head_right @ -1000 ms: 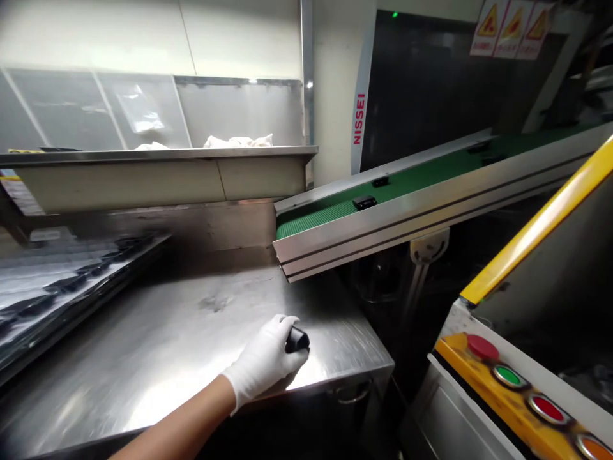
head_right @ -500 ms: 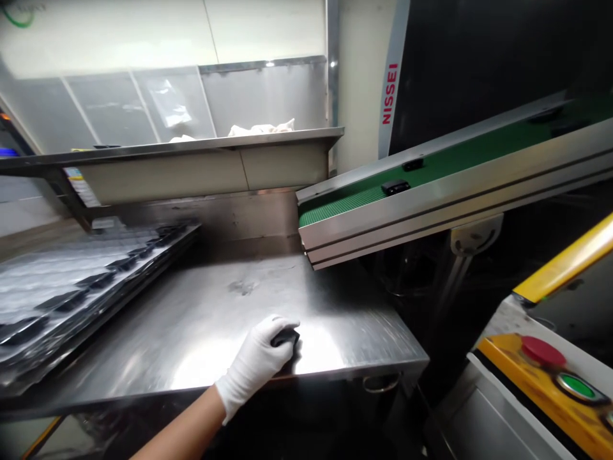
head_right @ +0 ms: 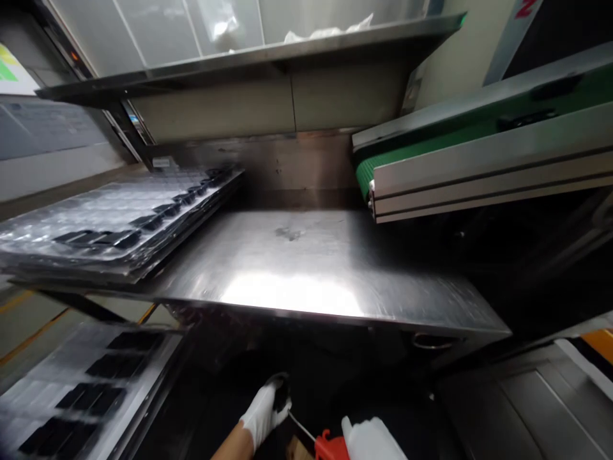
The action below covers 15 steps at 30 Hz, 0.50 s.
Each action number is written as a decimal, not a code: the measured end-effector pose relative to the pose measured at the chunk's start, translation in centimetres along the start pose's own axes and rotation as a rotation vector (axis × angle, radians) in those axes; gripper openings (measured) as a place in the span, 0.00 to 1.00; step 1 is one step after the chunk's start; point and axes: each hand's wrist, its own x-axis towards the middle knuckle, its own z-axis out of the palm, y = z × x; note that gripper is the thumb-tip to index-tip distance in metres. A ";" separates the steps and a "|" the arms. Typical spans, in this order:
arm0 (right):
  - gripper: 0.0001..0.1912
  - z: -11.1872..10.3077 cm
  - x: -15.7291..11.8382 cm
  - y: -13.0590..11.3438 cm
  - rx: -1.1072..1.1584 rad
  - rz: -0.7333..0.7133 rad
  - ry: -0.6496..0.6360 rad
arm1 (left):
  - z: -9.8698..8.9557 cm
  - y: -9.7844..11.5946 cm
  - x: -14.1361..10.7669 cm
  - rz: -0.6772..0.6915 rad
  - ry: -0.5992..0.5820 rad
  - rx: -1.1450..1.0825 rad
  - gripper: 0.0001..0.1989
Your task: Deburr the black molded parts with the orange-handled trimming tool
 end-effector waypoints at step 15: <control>0.18 -4.0 -0.3 -2.9 0.015 0.029 -0.294 | -1.5 -1.9 3.7 -0.189 0.104 0.039 0.11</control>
